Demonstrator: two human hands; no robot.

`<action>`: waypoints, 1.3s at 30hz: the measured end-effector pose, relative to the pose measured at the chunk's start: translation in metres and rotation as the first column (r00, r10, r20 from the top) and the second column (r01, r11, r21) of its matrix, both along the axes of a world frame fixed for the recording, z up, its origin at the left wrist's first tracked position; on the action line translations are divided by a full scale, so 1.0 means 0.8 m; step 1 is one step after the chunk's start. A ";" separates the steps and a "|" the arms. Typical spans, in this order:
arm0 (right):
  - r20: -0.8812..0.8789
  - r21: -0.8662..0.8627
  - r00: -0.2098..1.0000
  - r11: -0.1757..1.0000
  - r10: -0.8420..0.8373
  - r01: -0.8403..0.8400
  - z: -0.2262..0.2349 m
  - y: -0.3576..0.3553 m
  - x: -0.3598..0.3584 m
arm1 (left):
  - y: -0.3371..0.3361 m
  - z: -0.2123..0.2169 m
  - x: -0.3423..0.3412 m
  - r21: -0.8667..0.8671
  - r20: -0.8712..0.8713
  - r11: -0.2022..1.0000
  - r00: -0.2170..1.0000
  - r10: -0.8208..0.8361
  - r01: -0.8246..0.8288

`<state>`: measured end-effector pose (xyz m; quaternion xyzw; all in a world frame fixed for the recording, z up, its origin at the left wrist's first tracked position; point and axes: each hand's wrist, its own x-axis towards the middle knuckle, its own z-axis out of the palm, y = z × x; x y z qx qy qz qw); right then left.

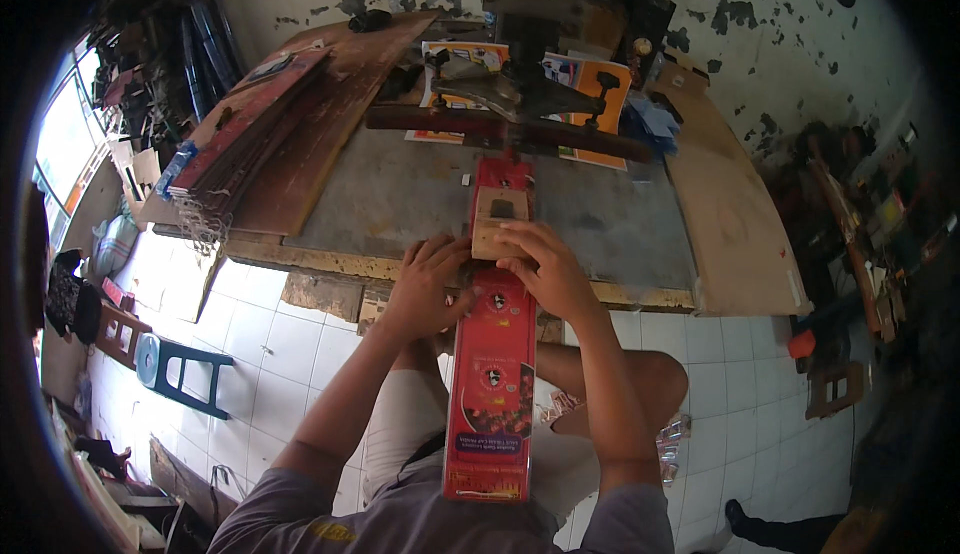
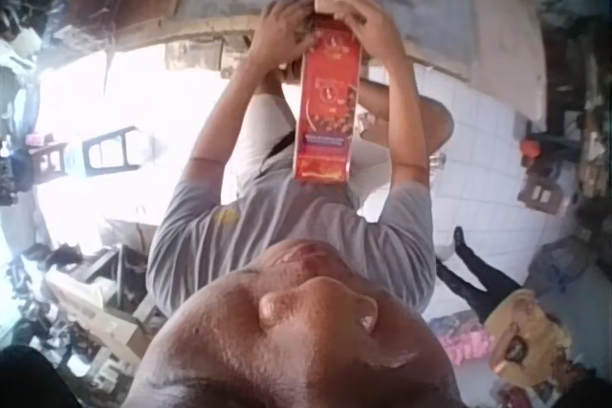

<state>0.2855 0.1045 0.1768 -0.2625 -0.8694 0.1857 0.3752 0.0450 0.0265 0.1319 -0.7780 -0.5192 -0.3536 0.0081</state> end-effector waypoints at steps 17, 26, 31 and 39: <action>-0.005 0.067 0.999 0.997 -0.032 0.032 -0.023 0.090 -0.022 | 0.001 0.005 0.001 -0.026 0.017 1.000 1.000 0.001 -0.001; -0.024 0.119 0.993 0.986 -0.117 0.119 -0.018 0.077 -0.025 | 0.001 0.009 0.000 -0.060 0.011 0.998 1.000 -0.003 0.003; -0.009 0.167 0.991 0.977 -0.136 0.136 -0.019 0.080 -0.020 | 0.002 0.012 0.003 -0.079 0.007 0.997 1.000 -0.001 0.001; -0.024 0.167 0.990 0.975 -0.142 0.144 -0.018 0.083 -0.024 | 0.002 0.010 0.001 -0.077 -0.005 0.997 1.000 0.002 -0.002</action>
